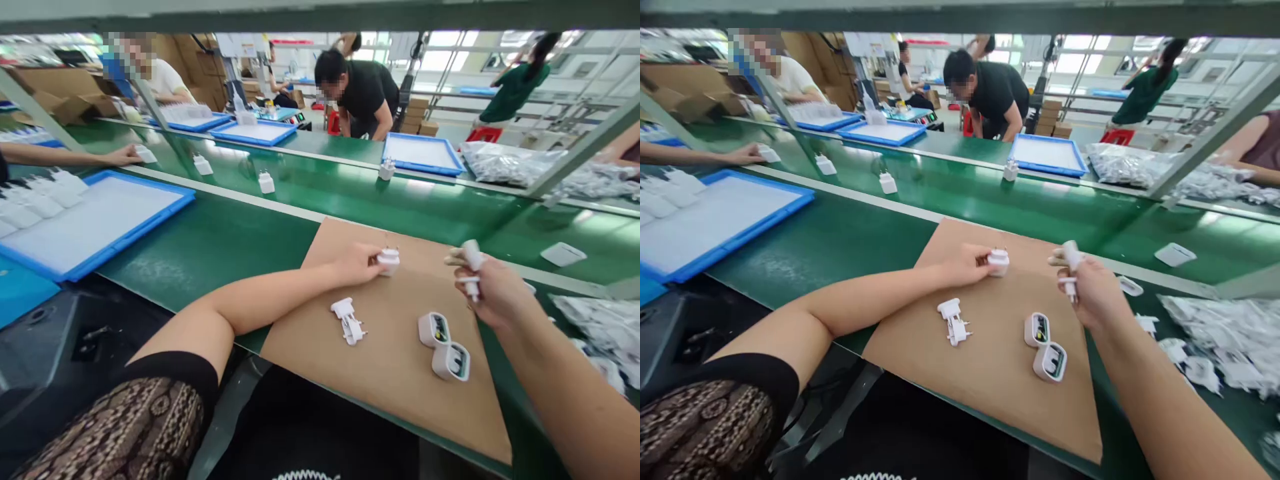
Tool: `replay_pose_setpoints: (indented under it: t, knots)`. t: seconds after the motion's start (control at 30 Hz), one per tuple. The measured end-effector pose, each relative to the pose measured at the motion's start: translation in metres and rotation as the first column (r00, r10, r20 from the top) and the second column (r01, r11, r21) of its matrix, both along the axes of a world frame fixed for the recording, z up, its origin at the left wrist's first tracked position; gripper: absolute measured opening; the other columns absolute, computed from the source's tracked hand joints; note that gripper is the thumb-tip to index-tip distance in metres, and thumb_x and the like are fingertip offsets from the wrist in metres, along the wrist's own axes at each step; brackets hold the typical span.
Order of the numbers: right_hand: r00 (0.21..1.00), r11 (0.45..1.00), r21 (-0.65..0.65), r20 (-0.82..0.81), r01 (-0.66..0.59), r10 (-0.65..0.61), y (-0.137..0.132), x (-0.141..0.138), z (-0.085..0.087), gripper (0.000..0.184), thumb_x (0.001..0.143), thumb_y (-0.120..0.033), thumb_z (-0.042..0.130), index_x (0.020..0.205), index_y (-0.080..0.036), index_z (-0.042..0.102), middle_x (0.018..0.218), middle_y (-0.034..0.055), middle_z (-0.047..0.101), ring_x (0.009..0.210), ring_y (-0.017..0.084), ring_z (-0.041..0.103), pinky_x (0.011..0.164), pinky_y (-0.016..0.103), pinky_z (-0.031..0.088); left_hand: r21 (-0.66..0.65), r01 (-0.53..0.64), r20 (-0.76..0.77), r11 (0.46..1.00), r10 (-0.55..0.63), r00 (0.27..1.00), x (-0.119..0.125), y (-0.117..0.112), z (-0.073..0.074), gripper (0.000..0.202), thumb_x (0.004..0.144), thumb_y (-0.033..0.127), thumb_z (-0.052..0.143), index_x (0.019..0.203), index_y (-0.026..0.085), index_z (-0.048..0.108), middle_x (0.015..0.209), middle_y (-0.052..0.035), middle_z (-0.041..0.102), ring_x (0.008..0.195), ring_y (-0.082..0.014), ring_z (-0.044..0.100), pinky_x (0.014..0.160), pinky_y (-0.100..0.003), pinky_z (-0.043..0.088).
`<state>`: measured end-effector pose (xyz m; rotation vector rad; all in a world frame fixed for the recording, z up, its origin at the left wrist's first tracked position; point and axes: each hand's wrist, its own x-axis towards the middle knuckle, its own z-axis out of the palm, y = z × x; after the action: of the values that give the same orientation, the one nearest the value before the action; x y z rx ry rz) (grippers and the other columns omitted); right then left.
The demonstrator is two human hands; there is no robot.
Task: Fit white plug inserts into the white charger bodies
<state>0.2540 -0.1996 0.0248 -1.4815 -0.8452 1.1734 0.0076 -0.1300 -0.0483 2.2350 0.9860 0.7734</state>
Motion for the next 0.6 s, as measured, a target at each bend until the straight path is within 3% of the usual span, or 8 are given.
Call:
replay_pose_setpoints:
  t: [0.07,0.17,0.23,0.37,0.43,0.53,0.57,0.6]
  knots:
    - [0.917,0.974,-0.127,-0.335,0.186,-0.218,-0.006,0.015,0.005,0.021,0.095,-0.038,0.057,0.082,-0.021,0.058,0.067,0.0004,0.060,0.047,0.009,0.049,0.034,0.016,0.037,-0.073,-0.082,0.038,0.994,0.085,0.996,0.002,0.024,0.006,0.030,0.090,0.039,0.067,0.112,0.020,0.074,0.103,-0.0049,0.077,0.091,-0.0214,0.070,0.080,-0.030,0.052]
    - [0.761,0.941,-0.246,-0.556,0.234,-0.335,-0.011,0.021,0.006,0.021,0.102,-0.031,0.043,0.094,-0.020,0.059,0.081,0.0066,0.066,0.070,0.016,0.067,0.056,0.027,0.063,-0.061,-0.320,0.015,0.946,0.321,0.947,0.007,0.074,0.012,0.025,0.087,0.035,0.069,0.106,0.018,0.073,0.107,-0.0069,0.076,0.098,-0.0232,0.069,0.087,-0.032,0.051]
    - [0.784,0.961,-0.233,-0.565,0.148,-0.258,-0.012,0.018,0.001,0.012,0.094,-0.018,0.051,0.100,-0.019,0.060,0.088,0.0086,0.068,0.081,0.018,0.071,0.068,0.030,0.066,-0.035,-0.448,-0.017,0.893,0.448,0.894,0.008,0.107,0.014,0.023,0.087,0.030,0.069,0.106,0.017,0.071,0.112,-0.0087,0.075,0.103,-0.0240,0.067,0.092,-0.032,0.050]
    - [0.932,0.995,-0.077,-0.354,0.056,-0.080,-0.015,0.017,-0.014,0.034,0.068,0.003,0.060,0.095,-0.018,0.063,0.093,0.0080,0.072,0.087,0.014,0.072,0.068,0.016,0.061,-0.053,-0.572,-0.110,0.818,0.565,0.818,0.004,0.147,0.015,0.024,0.090,0.026,0.066,0.112,0.015,0.068,0.121,-0.0123,0.071,0.113,-0.0258,0.064,0.101,-0.035,0.048]
    - [0.981,0.999,-0.023,-0.190,0.039,-0.042,-0.017,0.024,-0.020,0.038,0.061,0.003,0.063,0.092,-0.020,0.062,0.094,0.0076,0.075,0.090,0.016,0.073,0.068,0.017,0.060,-0.034,-0.646,-0.148,0.763,0.635,0.758,0.004,0.145,0.020,0.032,0.088,0.025,0.068,0.118,0.015,0.064,0.129,-0.0151,0.066,0.123,-0.0300,0.059,0.107,-0.040,0.045]
    - [0.996,0.999,0.026,0.087,0.030,-0.032,-0.019,0.039,-0.030,0.043,0.054,-0.003,0.068,0.092,-0.022,0.061,0.091,0.0065,0.076,0.093,0.022,0.073,0.063,0.023,0.058,0.133,-0.704,-0.039,0.698,0.713,0.700,0.013,0.112,0.033,0.054,0.082,0.026,0.074,0.132,0.016,0.055,0.147,-0.0195,0.051,0.139,-0.0377,0.044,0.116,-0.050,0.037]
    - [0.986,0.998,0.052,0.162,0.017,-0.026,-0.019,0.043,-0.033,0.044,0.054,-0.007,0.069,0.094,-0.022,0.062,0.091,0.0067,0.076,0.092,0.024,0.073,0.061,0.024,0.057,0.189,-0.649,0.008,0.737,0.659,0.752,0.019,0.094,0.039,0.056,0.082,0.026,0.073,0.134,0.016,0.054,0.149,-0.0192,0.048,0.140,-0.0379,0.042,0.117,-0.051,0.036]
    - [0.975,0.997,0.082,0.222,-0.005,-0.013,-0.019,0.046,-0.036,0.044,0.054,-0.011,0.070,0.096,-0.022,0.064,0.092,0.0069,0.076,0.091,0.024,0.072,0.058,0.024,0.055,0.220,-0.520,0.016,0.825,0.530,0.848,0.024,0.074,0.044,0.053,0.084,0.025,0.069,0.134,0.017,0.054,0.147,-0.0176,0.051,0.139,-0.0361,0.044,0.117,-0.050,0.037]
